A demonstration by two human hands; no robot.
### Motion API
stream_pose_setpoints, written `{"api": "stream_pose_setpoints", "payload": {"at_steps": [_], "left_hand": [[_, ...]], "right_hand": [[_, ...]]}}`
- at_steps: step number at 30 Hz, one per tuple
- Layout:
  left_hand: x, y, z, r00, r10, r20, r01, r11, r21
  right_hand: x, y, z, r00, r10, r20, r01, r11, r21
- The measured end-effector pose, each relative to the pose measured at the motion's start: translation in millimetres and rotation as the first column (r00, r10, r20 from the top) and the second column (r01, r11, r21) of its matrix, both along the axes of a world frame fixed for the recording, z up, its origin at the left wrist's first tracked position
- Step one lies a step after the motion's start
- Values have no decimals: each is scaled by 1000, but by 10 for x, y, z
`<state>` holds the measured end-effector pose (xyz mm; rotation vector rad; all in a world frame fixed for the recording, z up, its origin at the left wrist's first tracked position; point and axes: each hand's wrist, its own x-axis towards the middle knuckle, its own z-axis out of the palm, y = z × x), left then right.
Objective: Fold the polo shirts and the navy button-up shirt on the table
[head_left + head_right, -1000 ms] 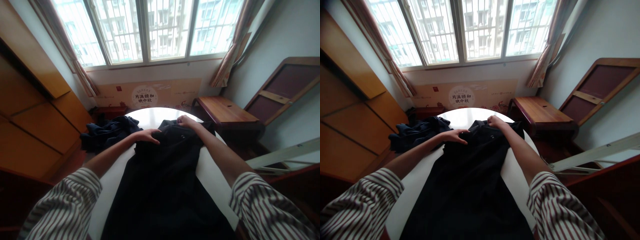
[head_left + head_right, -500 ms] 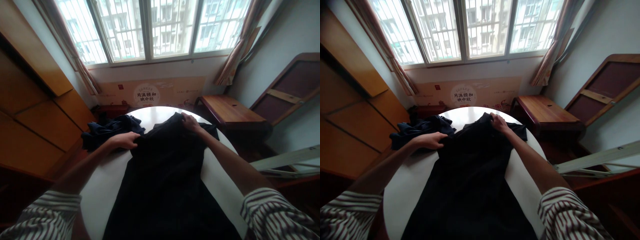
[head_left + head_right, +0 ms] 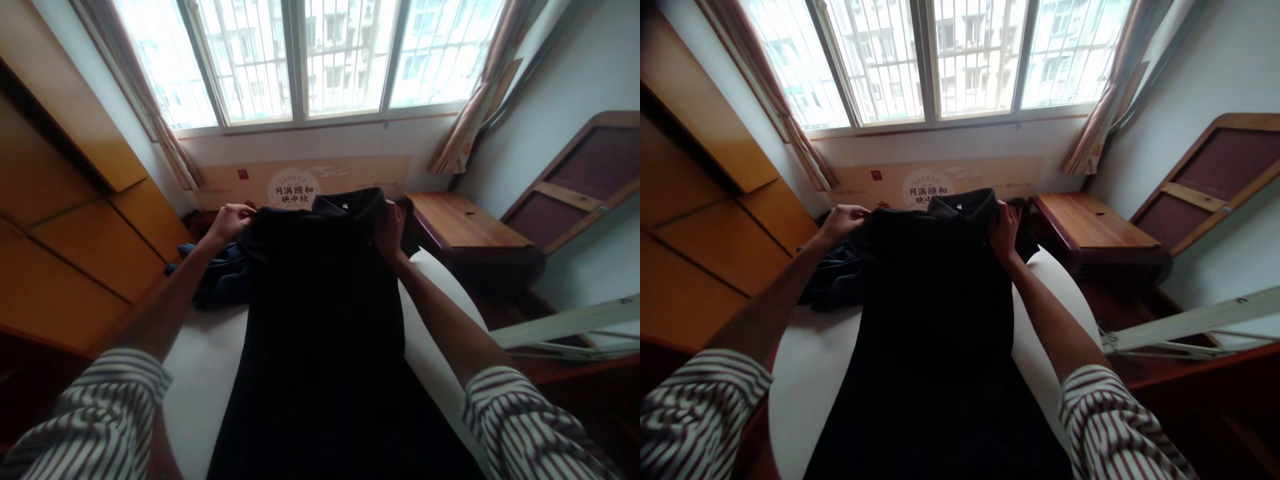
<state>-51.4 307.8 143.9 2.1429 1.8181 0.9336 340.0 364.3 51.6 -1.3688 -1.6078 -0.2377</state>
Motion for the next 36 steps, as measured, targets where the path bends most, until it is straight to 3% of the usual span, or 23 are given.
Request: {"api": "stream_pose_setpoints", "payload": {"at_steps": [1,3,5,6,9,11,12,17,20,23,28,32,36], "left_hand": [[21,100,38,998,51,-27,-51,999,19],[113,194,79,989,119,-84,-112,990,81],[261,94,32,985,104,-139,-82,984,155],[347,-33,-35,982,78,-169,-46,982,185],[582,-665,-390,960,-116,-256,162,973,165],[679,-1200,-683,881,-369,-297,400,915,48],[703,-1471,-820,854,-424,-303,446,895,7],[614,-2586,-1243,745,-621,-243,585,784,-210],[466,-3014,-1361,720,-647,-253,599,762,-244],[304,-3287,-1456,746,-603,-282,558,798,-227],[151,-3427,-1504,800,-552,-237,459,816,-352],[144,-3439,-1348,815,-530,-232,380,793,-476],[107,-3413,-1081,792,-592,-147,437,719,-541]], "right_hand": [[-111,57,86,1000,3,28,1,989,-145],[-297,92,191,992,76,102,-24,900,-435],[-384,-26,174,968,201,152,-73,802,-593],[-382,-149,120,953,255,162,-102,778,-620],[-220,-733,-148,906,376,192,-190,769,-611],[-27,-1236,-337,867,426,260,-227,801,-555],[77,-1501,-417,863,424,277,-232,817,-528],[507,-2768,-671,892,395,220,-269,855,-443],[664,-3336,-743,776,549,310,-385,802,-456],[783,-3652,-794,648,635,421,-433,761,-483],[977,-3768,-907,669,625,402,-488,778,-395],[1090,-3837,-907,650,685,327,-563,724,-399],[1023,-3923,-661,614,714,336,-563,695,-447]]}}
